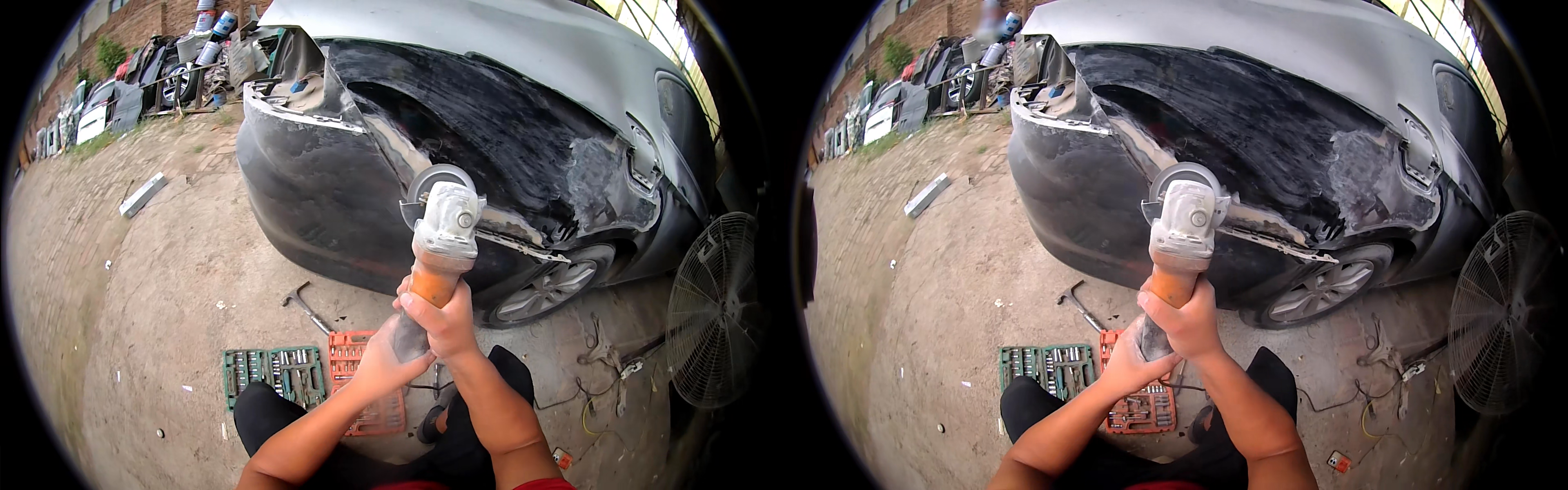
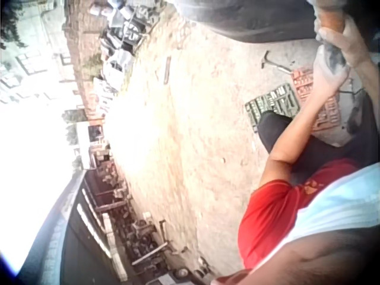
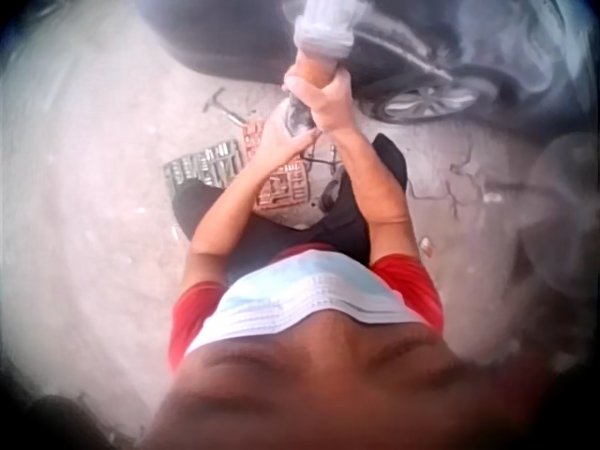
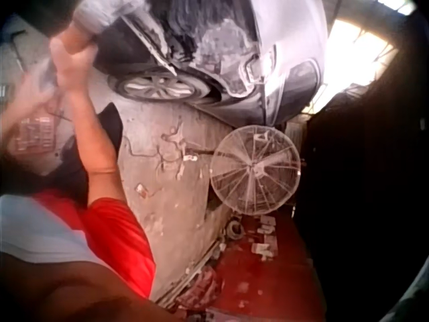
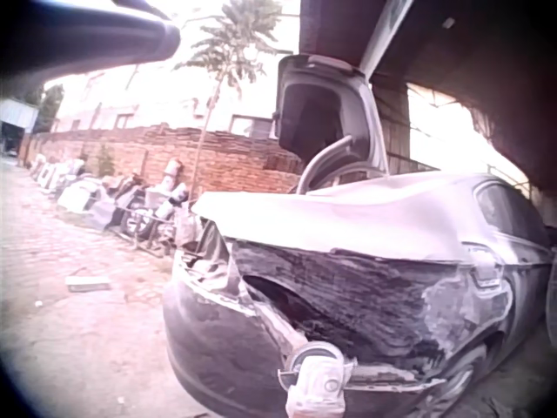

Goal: The person uses an angle grinder to smooth the surface of a damaged car bumper. They periodically pause to wipe the area with their hand to check the progress.

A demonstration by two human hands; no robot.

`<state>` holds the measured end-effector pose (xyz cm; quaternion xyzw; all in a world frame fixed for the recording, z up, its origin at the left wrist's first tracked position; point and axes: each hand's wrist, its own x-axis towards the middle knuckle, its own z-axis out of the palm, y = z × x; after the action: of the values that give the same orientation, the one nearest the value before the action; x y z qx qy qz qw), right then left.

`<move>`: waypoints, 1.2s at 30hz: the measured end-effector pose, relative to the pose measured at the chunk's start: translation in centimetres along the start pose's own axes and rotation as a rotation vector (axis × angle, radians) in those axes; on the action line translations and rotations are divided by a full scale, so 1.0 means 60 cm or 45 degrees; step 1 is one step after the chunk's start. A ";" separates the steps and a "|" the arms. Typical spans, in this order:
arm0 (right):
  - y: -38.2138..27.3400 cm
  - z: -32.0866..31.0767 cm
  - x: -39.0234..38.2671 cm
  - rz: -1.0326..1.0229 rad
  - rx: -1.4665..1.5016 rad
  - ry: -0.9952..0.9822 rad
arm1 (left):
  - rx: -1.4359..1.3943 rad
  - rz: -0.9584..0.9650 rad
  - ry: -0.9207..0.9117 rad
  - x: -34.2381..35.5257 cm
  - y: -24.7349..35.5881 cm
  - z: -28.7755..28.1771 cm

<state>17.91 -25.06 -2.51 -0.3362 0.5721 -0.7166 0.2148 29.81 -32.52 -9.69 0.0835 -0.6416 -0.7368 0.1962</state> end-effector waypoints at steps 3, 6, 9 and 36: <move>-0.002 0.011 0.007 0.019 0.011 -0.027 | 0.116 -0.020 0.020 0.012 0.022 -0.012; 0.000 0.015 0.018 0.103 0.162 -0.048 | 0.116 -0.056 0.009 0.014 0.042 -0.022; -0.006 0.018 0.026 0.204 0.323 -0.102 | 0.125 -0.077 -0.004 0.016 0.031 -0.028; -0.041 -0.003 0.052 0.124 0.251 -0.080 | 0.078 -0.031 0.015 0.055 0.060 0.002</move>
<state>15.86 -26.51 0.56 -0.3075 0.5075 -0.7473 0.2992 27.42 -34.06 -5.74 0.1015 -0.6616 -0.7187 0.1883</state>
